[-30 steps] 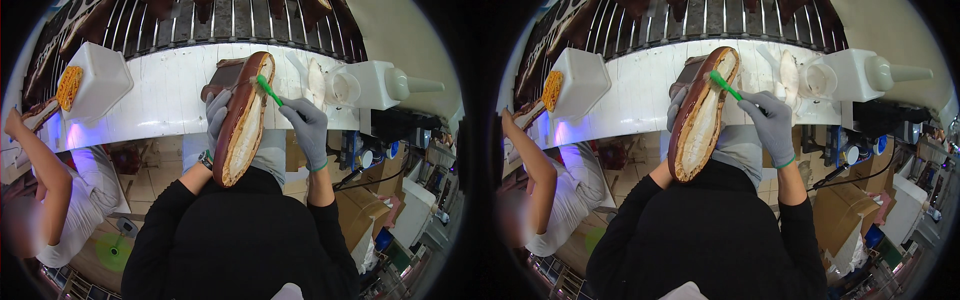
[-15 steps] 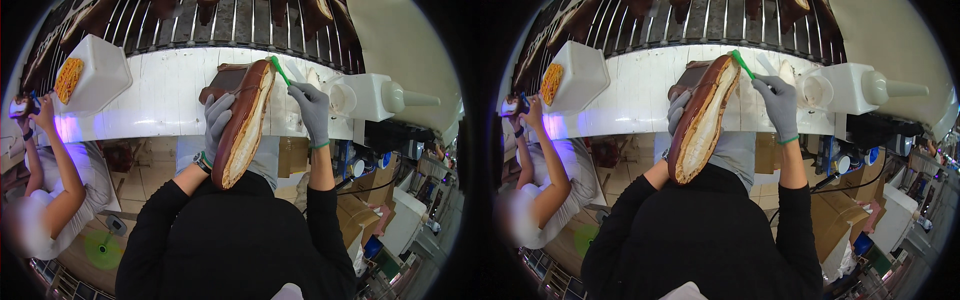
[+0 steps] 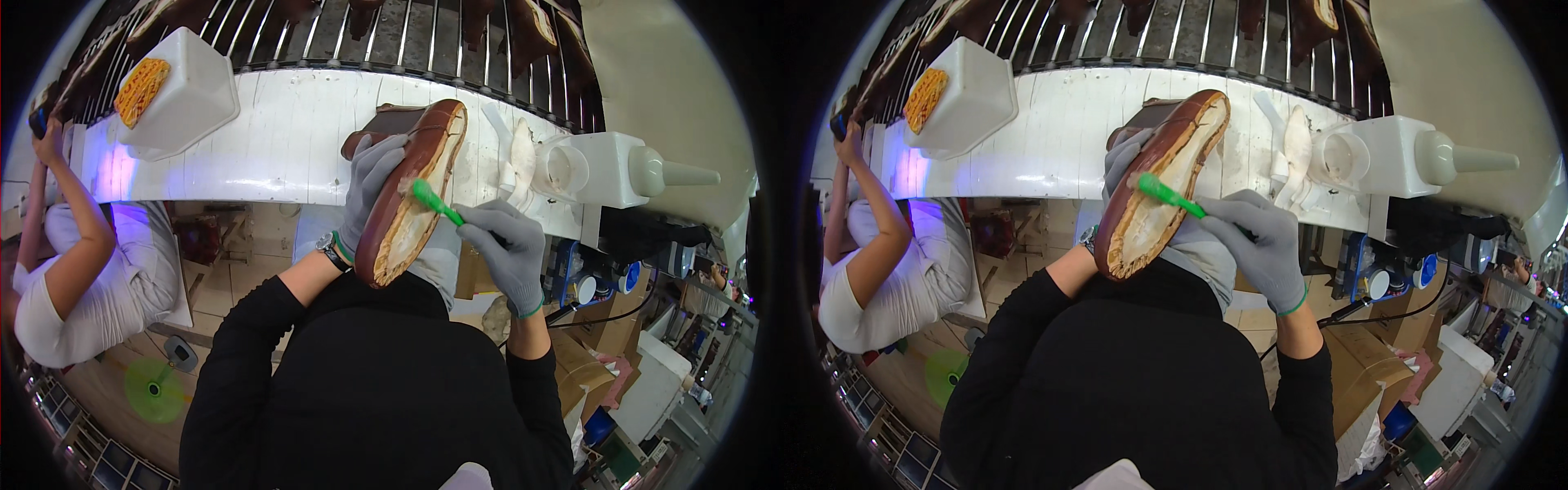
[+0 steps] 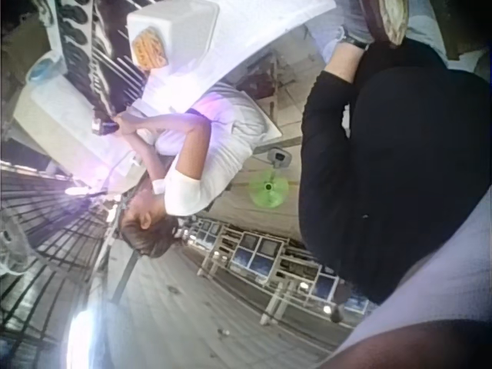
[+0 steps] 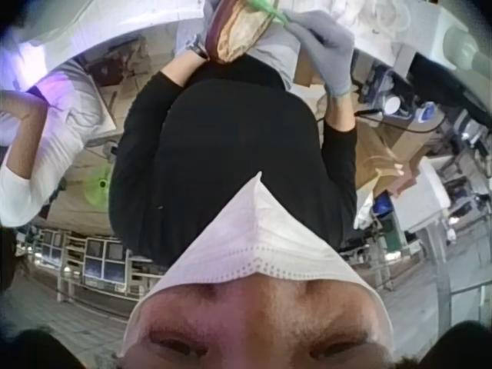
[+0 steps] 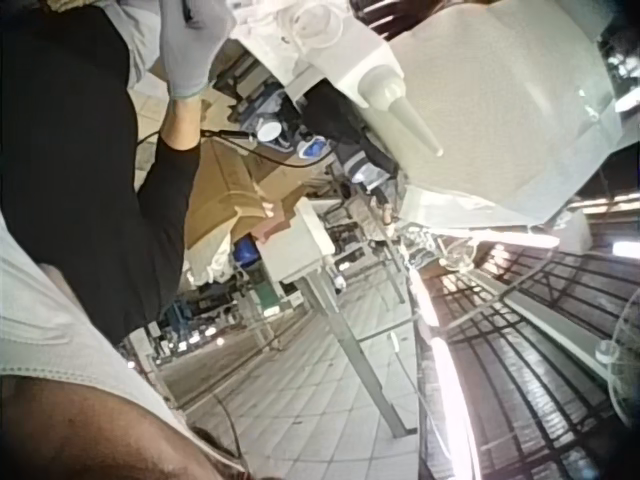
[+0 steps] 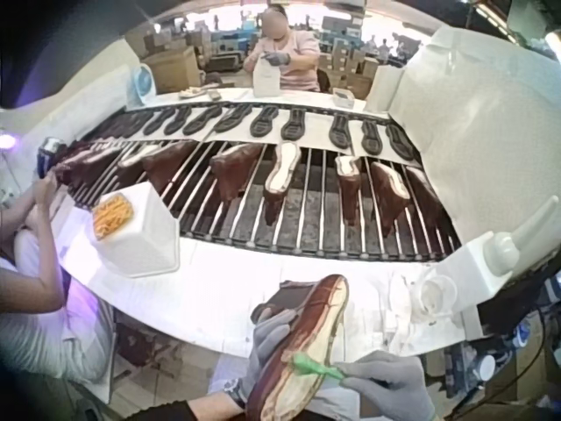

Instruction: The recorder uses a brush to apply a white adhesive or sealant around the edges of boot uppers before they go through a heating conveyor.

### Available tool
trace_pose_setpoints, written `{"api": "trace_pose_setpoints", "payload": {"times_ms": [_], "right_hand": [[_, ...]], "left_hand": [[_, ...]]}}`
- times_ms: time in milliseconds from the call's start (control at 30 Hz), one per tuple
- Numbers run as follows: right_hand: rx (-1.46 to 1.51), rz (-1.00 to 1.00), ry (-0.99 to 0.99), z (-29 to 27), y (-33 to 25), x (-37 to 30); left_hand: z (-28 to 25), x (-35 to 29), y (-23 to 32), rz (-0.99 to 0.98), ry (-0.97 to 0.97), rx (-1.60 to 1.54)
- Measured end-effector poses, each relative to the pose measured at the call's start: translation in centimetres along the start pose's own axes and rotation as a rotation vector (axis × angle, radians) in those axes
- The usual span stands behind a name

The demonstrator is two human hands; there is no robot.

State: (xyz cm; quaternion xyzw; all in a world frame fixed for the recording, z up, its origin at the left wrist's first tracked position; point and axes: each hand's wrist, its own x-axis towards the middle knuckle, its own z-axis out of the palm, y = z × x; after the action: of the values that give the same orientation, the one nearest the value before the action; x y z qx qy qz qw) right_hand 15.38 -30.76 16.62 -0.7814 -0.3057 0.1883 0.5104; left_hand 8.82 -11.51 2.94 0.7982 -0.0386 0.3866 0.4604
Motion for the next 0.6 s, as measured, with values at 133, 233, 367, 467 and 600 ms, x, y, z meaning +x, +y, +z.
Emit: {"api": "trace_pose_setpoints", "payload": {"times_ms": [133, 233, 367, 467, 600], "right_hand": [[-0.04, -0.105, -0.035, 0.3, -1.7, -1.3], [-0.1, -0.208, -0.057, 0.3, -2.8, -2.0], [-0.242, -0.373, -0.009, -0.1, -4.2, -2.7], [-0.31, -0.457, -0.015, -0.7, -5.1, -2.8], [-0.416, -0.527, 0.032, -1.6, -5.8, -2.4]], "left_hand": [[-1.6, 1.4, 2.0, 0.01, -0.117, 0.052], [-2.9, 2.5, 3.6, 0.025, -0.183, 0.054], [-4.4, 3.7, 6.0, -0.078, -0.267, -0.068], [-5.5, 4.8, 7.3, 0.025, -0.363, 0.025], [-6.9, 6.9, 7.4, -0.028, -0.618, -0.075]]}}
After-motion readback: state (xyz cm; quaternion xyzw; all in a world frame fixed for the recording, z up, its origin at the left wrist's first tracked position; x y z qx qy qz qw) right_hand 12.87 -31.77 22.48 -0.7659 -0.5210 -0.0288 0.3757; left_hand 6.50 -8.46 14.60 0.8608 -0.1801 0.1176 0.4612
